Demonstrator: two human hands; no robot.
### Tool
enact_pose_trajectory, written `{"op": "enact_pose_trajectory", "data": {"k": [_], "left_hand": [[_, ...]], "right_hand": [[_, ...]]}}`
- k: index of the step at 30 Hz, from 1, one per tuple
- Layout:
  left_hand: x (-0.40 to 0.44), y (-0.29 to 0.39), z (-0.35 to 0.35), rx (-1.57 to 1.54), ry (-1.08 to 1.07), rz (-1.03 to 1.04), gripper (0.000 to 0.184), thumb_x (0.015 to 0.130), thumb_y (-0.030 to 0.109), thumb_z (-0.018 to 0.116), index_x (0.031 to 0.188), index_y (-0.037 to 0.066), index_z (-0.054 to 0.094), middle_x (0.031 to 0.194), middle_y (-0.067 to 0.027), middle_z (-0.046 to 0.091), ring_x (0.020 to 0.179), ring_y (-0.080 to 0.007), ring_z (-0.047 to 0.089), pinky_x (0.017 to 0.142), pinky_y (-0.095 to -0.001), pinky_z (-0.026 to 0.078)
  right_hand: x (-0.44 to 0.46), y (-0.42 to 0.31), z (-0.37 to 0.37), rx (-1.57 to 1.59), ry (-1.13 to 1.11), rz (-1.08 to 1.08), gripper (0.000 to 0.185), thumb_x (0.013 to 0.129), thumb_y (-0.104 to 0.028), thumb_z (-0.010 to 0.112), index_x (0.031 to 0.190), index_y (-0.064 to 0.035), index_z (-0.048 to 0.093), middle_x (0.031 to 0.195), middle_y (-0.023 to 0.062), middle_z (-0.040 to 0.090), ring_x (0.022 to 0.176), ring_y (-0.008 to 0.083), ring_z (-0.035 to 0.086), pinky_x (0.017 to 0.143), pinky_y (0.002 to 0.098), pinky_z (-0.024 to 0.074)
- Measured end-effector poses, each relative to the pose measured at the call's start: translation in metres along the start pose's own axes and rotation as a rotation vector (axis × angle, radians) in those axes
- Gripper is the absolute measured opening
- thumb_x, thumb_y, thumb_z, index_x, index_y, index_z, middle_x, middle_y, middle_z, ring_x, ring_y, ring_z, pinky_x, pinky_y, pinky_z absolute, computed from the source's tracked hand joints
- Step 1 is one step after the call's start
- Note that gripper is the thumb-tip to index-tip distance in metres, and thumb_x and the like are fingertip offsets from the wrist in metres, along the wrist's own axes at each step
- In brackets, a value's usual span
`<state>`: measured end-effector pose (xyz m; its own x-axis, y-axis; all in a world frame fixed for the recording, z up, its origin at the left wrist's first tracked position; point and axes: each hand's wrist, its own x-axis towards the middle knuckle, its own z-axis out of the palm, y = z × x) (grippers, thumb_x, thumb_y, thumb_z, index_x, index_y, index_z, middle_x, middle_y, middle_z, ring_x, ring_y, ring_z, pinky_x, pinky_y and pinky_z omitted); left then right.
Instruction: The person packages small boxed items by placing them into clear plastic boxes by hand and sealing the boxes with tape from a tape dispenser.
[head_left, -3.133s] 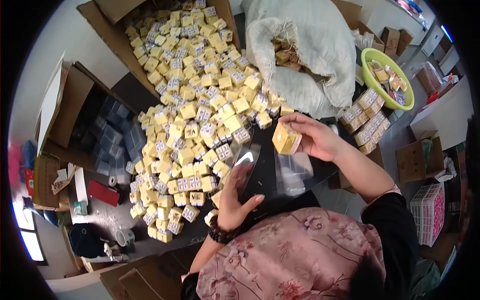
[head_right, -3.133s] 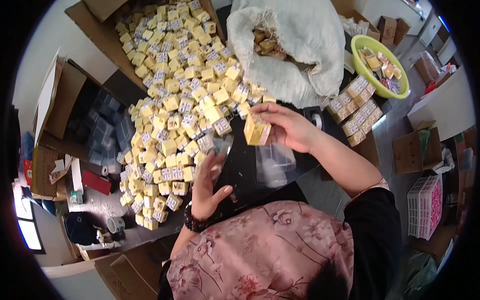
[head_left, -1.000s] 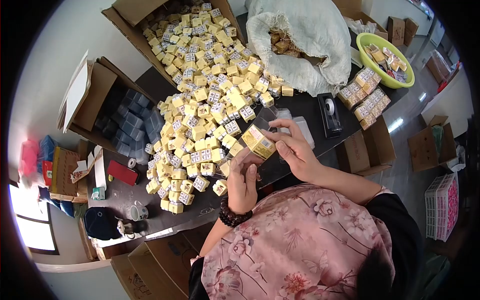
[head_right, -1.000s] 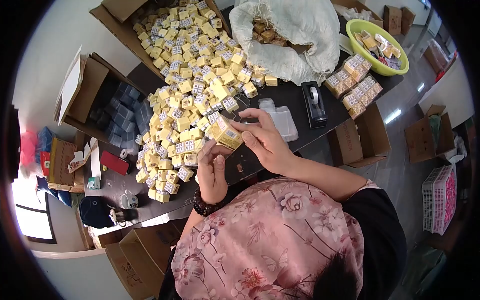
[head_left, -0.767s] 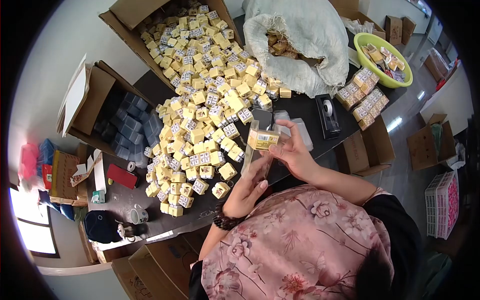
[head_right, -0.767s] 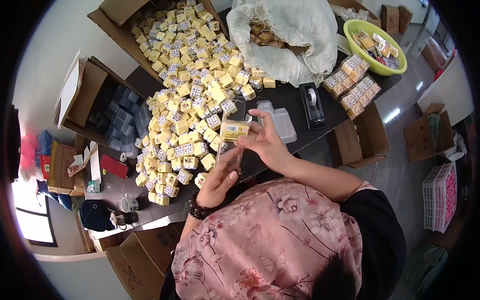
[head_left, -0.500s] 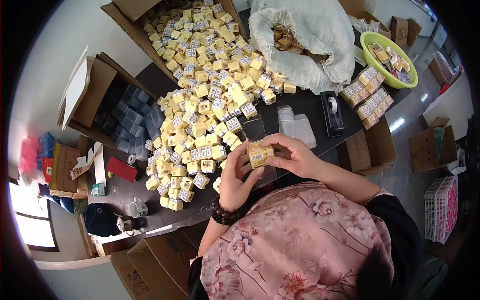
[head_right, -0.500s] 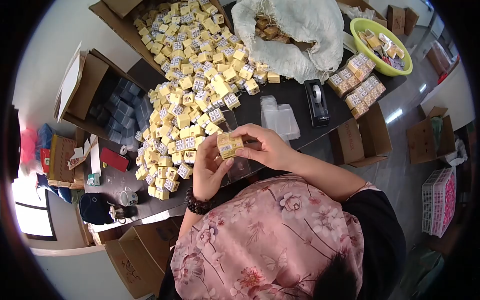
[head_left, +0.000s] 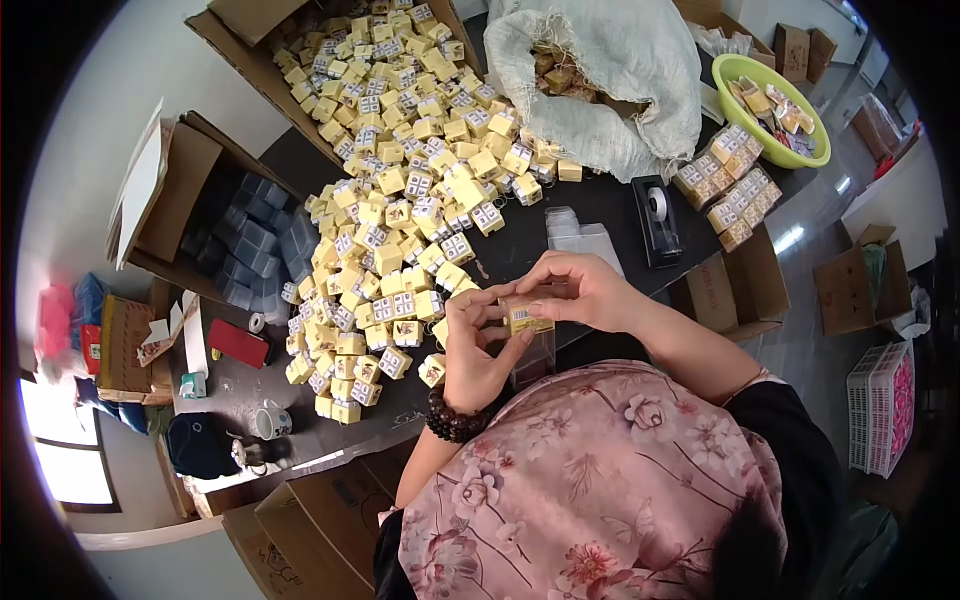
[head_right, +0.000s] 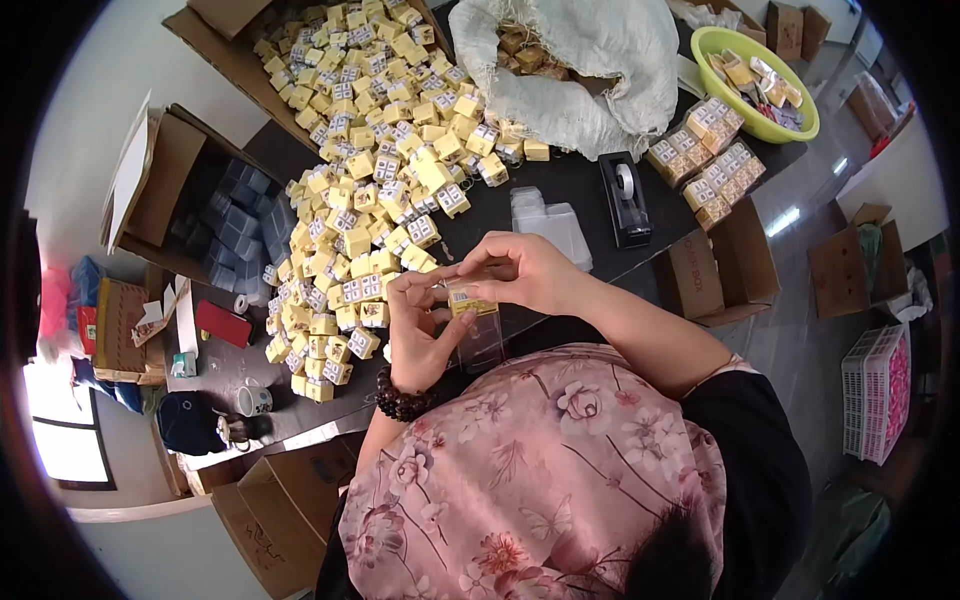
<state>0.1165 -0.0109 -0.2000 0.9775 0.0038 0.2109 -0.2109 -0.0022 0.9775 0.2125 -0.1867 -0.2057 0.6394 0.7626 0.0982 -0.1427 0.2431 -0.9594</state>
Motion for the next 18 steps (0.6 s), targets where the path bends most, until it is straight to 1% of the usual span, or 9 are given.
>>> {"op": "enact_pose_trajectory", "data": {"k": [3,6,10,12,13,14,15,16,18], "left_hand": [[0.001,0.000,0.000,0.093,-0.034,0.009,0.057,0.080,-0.010,0.067,0.123,0.002,0.031,0.127,-0.0172,0.049,0.106,-0.0193,0.058,0.081,-0.0277,0.053],[0.003,0.001,0.002,0.194,-0.132,0.075,0.059,0.080,-0.012,0.066,0.124,0.003,0.031,0.130,-0.0175,0.048,0.107,-0.0210,0.057,0.080,-0.0297,0.055],[0.010,0.008,0.010,0.129,-0.171,-0.009,0.051,0.081,-0.011,0.065,0.124,0.002,0.039,0.131,-0.0159,0.048,0.107,-0.0196,0.057,0.082,-0.0295,0.054],[0.016,0.008,0.017,0.247,-0.222,0.002,0.039,0.084,-0.008,0.063,0.119,0.001,0.047,0.132,-0.0144,0.047,0.109,-0.0188,0.056,0.083,-0.0285,0.053],[0.020,0.000,0.022,0.135,-0.176,-0.008,0.033,0.083,-0.009,0.064,0.113,0.001,0.055,0.127,-0.0116,0.049,0.106,-0.0168,0.058,0.079,-0.0245,0.054],[0.023,-0.005,0.026,0.128,-0.203,-0.042,0.033,0.083,-0.008,0.064,0.114,0.001,0.055,0.126,-0.0109,0.049,0.106,-0.0163,0.058,0.080,-0.0245,0.054],[0.028,-0.011,0.031,0.118,-0.234,-0.074,0.034,0.083,-0.008,0.064,0.115,0.001,0.054,0.125,-0.0103,0.049,0.105,-0.0159,0.058,0.080,-0.0245,0.054],[0.034,-0.018,0.039,0.099,-0.263,-0.111,0.033,0.084,-0.007,0.063,0.115,0.001,0.054,0.124,-0.0089,0.049,0.104,-0.0146,0.059,0.080,-0.0238,0.054],[0.050,-0.036,0.053,0.121,-0.364,-0.169,0.033,0.085,-0.003,0.065,0.115,0.002,0.053,0.123,-0.0080,0.050,0.102,-0.0151,0.059,0.079,-0.0252,0.053]], "right_hand": [[-0.002,0.004,-0.003,-0.105,0.058,-0.090,0.013,0.088,-0.003,0.065,0.101,0.0006,0.065,0.108,0.0077,0.064,0.101,0.0102,0.060,0.084,0.0241,0.0503],[-0.009,0.008,-0.009,0.034,0.118,-0.022,0.014,0.087,-0.001,0.066,0.101,0.0005,0.068,0.105,0.0056,0.064,0.099,0.0105,0.061,0.082,0.0235,0.0506],[-0.022,0.002,-0.024,-0.205,0.059,-0.121,0.017,0.089,0.000,0.060,0.104,0.0014,0.067,0.106,0.0067,0.064,0.099,0.0132,0.061,0.084,0.0251,0.0489],[-0.031,-0.002,-0.031,-0.325,0.047,-0.165,0.018,0.089,0.000,0.057,0.105,0.0015,0.067,0.108,0.0080,0.063,0.100,0.0147,0.061,0.085,0.0260,0.0482],[-0.038,-0.006,-0.033,-0.409,0.038,-0.210,0.020,0.090,0.001,0.055,0.107,0.0014,0.066,0.111,0.0090,0.061,0.101,0.0161,0.061,0.086,0.0265,0.0475],[-0.046,-0.009,-0.038,-0.499,0.033,-0.251,0.022,0.090,0.001,0.053,0.108,0.0012,0.066,0.114,0.0100,0.060,0.102,0.0176,0.060,0.086,0.0271,0.0469],[-0.055,-0.004,-0.045,-0.600,0.044,-0.277,0.026,0.089,0.001,0.052,0.111,-0.0019,0.065,0.115,0.0110,0.057,0.098,0.0192,0.060,0.082,0.0270,0.0482],[-0.065,-0.002,-0.053,-0.614,0.078,-0.268,0.026,0.089,0.001,0.052,0.111,-0.0019,0.065,0.115,0.0110,0.057,0.098,0.0192,0.060,0.082,0.0270,0.0482],[-0.085,0.005,-0.069,-0.842,0.621,-0.251,0.023,0.088,-0.003,0.057,0.109,-0.0042,0.065,0.105,0.0099,0.056,0.089,0.0195,0.060,0.075,0.0275,0.0490]]}}
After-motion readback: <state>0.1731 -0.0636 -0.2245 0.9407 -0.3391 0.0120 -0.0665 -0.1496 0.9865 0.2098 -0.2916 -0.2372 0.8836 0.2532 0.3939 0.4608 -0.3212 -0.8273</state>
